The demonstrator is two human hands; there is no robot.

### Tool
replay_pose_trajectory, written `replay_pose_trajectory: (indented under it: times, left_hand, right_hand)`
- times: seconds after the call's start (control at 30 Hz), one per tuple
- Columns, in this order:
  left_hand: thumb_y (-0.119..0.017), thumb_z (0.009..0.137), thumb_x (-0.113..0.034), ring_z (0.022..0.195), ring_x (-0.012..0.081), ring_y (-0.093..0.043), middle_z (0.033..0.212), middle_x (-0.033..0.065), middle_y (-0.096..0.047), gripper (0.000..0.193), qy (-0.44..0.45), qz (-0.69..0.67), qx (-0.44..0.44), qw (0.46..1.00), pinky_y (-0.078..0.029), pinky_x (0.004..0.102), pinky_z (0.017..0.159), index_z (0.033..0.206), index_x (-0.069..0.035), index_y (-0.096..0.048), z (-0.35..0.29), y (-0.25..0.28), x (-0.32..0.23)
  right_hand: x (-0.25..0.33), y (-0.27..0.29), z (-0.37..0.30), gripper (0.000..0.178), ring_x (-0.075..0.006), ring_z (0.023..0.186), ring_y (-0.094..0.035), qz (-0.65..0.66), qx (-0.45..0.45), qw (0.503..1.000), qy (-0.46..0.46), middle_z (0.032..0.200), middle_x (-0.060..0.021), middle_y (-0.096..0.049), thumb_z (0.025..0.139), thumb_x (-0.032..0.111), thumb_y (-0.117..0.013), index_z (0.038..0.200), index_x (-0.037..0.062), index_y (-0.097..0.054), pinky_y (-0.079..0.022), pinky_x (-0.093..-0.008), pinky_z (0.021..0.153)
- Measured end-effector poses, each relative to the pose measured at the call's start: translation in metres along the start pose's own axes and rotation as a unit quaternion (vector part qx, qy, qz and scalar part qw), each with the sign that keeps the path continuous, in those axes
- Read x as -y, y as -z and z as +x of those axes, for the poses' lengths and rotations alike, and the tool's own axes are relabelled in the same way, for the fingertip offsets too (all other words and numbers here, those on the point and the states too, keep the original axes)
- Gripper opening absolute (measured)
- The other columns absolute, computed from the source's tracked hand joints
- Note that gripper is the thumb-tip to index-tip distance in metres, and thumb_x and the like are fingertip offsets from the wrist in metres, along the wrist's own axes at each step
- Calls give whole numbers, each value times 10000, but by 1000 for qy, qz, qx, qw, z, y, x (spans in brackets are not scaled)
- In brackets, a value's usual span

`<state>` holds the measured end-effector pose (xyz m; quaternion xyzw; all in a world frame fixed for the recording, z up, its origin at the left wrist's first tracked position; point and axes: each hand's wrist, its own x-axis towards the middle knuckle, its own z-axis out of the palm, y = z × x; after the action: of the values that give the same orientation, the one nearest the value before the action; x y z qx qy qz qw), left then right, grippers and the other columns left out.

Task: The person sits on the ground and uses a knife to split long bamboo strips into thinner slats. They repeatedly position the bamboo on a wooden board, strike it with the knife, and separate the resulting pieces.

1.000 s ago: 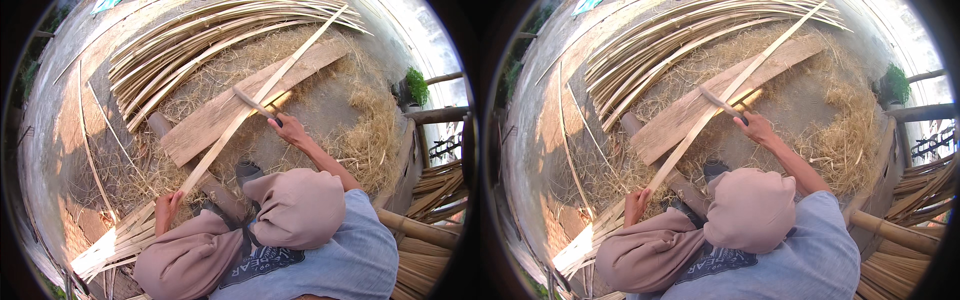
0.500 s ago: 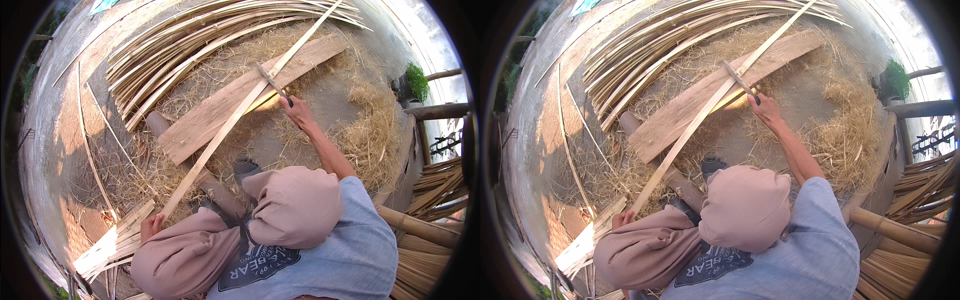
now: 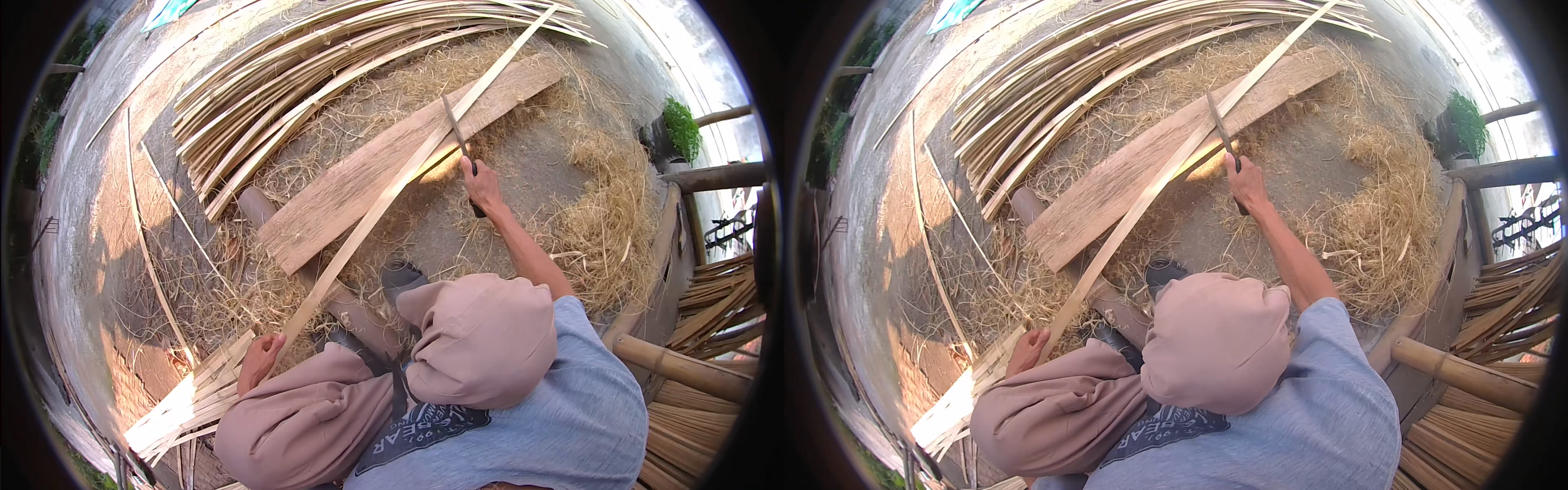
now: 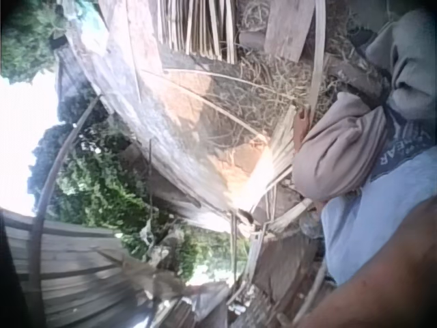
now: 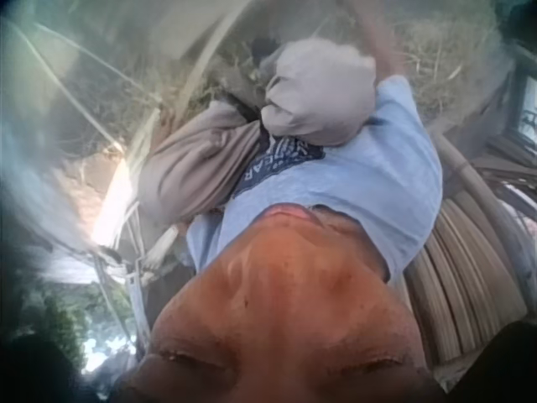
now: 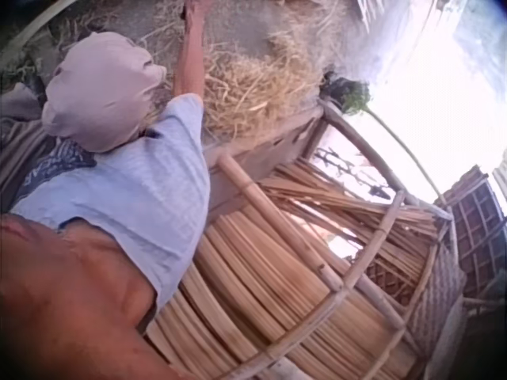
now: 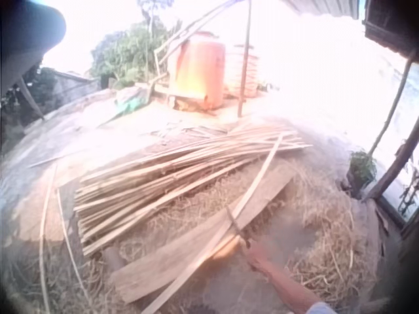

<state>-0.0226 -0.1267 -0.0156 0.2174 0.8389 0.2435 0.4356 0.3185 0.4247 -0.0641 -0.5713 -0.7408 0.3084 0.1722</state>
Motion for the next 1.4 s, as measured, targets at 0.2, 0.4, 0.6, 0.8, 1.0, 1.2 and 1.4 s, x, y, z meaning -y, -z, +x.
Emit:
replay_pose_trajectory:
  times: [0.2, 0.4, 0.6, 0.8, 1.0, 1.2, 1.4]
  left_hand:
    - [-700, 990, -478, 489, 87, -505, 578, 31, -590, 509, 9, 60, -11, 998, -371, 279, 464, 772, -18, -669, 22, -18, -25]
    - [-771, 933, -448, 521, 83, -327, 541, -48, -426, 547, 55, 34, -70, 995, -255, 347, 486, 615, -49, -572, -32, 19, -47]
    - [-790, 913, -426, 538, 62, -330, 549, -68, -416, 547, 103, 29, -75, 991, -225, 335, 483, 577, -93, -514, -62, 51, 14]
    - [-801, 915, -380, 537, 56, -353, 556, -64, -446, 518, 91, 52, -89, 991, -245, 325, 481, 590, -105, -507, -56, 55, 13]
    - [-799, 919, -379, 533, 57, -365, 555, -61, -457, 511, 128, 47, -89, 987, -256, 321, 478, 597, -99, -518, -97, 74, 41]
    - [-798, 921, -383, 529, 59, -375, 552, -57, -465, 507, 158, 51, -96, 981, -267, 318, 475, 604, -91, -531, -99, 79, 51]
    - [-797, 923, -388, 525, 60, -384, 550, -53, -474, 504, 142, 62, -88, 984, -277, 315, 471, 610, -83, -544, -65, 70, 28]
  right_hand:
    - [38, -5, -92, 624, -474, 693, -661, -69, 164, 941, 288, 688, -267, -640, 1017, 579, -551, 859, -21, -615, -505, -528, 662]
    - [12, 17, -6, 586, -425, 734, -693, -91, 54, 993, 45, 696, -235, -642, 1006, 595, -566, 828, 37, -563, -526, -524, 677]
    - [3, 27, -23, 621, -422, 764, -698, -110, 108, 982, 112, 726, -234, -664, 1000, 624, -545, 841, 25, -587, -527, -539, 728]
    - [26, 5, -33, 627, -402, 679, -654, -96, 114, 976, 159, 711, -255, -645, 1017, 605, -524, 854, 5, -603, -502, -513, 651]
    - [-13, 48, 41, 659, -432, 741, -673, -62, 21, 998, 11, 759, -250, -673, 1000, 637, -534, 856, -1, -620, -509, -530, 692]
    - [0, 33, 8, 594, -451, 815, -700, -156, 146, 961, 175, 783, -238, -687, 988, 618, -571, 912, 33, -642, -531, -533, 740]
    - [-25, 60, 61, 559, -439, 782, -695, -150, 7, 985, 80, 771, -227, -684, 999, 606, -567, 923, 55, -618, -532, -527, 711]
